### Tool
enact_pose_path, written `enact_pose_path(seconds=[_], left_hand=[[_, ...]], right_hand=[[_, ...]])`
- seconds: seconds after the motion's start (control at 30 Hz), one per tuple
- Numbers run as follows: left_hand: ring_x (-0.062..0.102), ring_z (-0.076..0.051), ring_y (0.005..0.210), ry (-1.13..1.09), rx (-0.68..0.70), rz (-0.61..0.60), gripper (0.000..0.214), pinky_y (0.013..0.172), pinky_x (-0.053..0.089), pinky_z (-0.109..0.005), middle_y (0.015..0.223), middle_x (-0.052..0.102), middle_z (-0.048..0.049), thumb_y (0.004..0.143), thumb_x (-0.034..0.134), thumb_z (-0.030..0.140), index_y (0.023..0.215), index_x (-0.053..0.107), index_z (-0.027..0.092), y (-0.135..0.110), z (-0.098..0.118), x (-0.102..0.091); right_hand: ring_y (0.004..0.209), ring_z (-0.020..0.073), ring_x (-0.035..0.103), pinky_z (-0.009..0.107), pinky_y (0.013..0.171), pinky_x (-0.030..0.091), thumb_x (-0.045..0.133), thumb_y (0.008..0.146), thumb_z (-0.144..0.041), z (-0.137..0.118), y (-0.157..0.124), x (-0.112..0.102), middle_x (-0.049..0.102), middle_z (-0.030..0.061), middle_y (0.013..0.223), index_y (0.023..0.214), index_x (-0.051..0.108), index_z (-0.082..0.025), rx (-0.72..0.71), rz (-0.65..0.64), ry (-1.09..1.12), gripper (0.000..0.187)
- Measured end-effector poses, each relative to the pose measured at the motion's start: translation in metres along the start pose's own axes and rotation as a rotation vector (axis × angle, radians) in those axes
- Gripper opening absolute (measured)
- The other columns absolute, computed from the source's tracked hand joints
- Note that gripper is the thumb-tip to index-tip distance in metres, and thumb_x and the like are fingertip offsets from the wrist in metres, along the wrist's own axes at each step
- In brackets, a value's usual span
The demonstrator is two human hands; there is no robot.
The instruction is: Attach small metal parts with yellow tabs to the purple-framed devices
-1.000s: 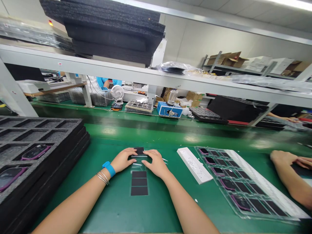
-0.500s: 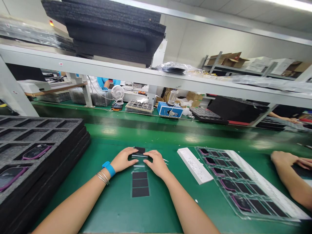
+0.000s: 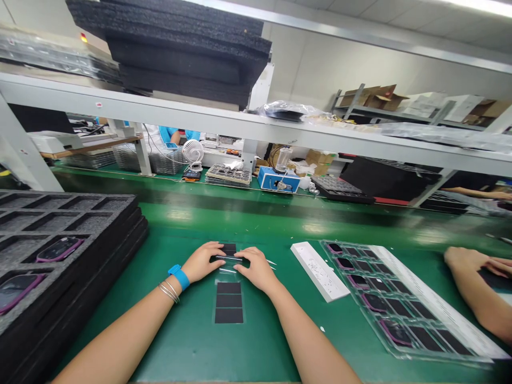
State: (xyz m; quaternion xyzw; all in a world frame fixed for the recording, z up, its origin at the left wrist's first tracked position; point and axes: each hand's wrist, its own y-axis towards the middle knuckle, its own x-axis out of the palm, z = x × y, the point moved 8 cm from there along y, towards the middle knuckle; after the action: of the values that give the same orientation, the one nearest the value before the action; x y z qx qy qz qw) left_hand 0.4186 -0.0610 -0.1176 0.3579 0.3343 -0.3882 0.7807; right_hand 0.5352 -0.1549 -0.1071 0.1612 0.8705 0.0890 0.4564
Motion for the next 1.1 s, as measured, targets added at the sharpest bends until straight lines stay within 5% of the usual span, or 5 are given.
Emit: enact_pose_path(seconds=[0.87, 1.1], left_hand=[[0.043, -0.027, 0.123, -0.043, 0.003, -0.01, 0.008, 0.102, 0.035, -0.044, 0.122, 0.058, -0.0087, 0.076, 0.067, 0.026, 0.078, 0.062, 0.02, -0.0007, 0.0043, 0.0004], [0.044, -0.027, 0.122, -0.029, 0.014, -0.011, 0.005, 0.102, 0.035, -0.044, 0.122, 0.058, -0.0097, 0.077, 0.066, 0.023, 0.076, 0.064, 0.019, 0.0003, 0.0036, 0.0016]], right_hand=[[0.102, 0.0186, 0.056, 0.035, 0.095, 0.038, 0.068, 0.078, -0.023, 0.0009, 0.0001, 0.0067, 0.066, 0.0017, 0.101, 0.09, 0.07, -0.023, -0.02, -0.06, -0.036, 0.012], [0.103, 0.0206, 0.054, 0.037, 0.095, 0.038, 0.07, 0.075, -0.022, 0.0006, -0.0011, 0.0051, 0.064, 0.004, 0.103, 0.1, 0.066, -0.022, 0.022, -0.069, -0.02, 0.025]])
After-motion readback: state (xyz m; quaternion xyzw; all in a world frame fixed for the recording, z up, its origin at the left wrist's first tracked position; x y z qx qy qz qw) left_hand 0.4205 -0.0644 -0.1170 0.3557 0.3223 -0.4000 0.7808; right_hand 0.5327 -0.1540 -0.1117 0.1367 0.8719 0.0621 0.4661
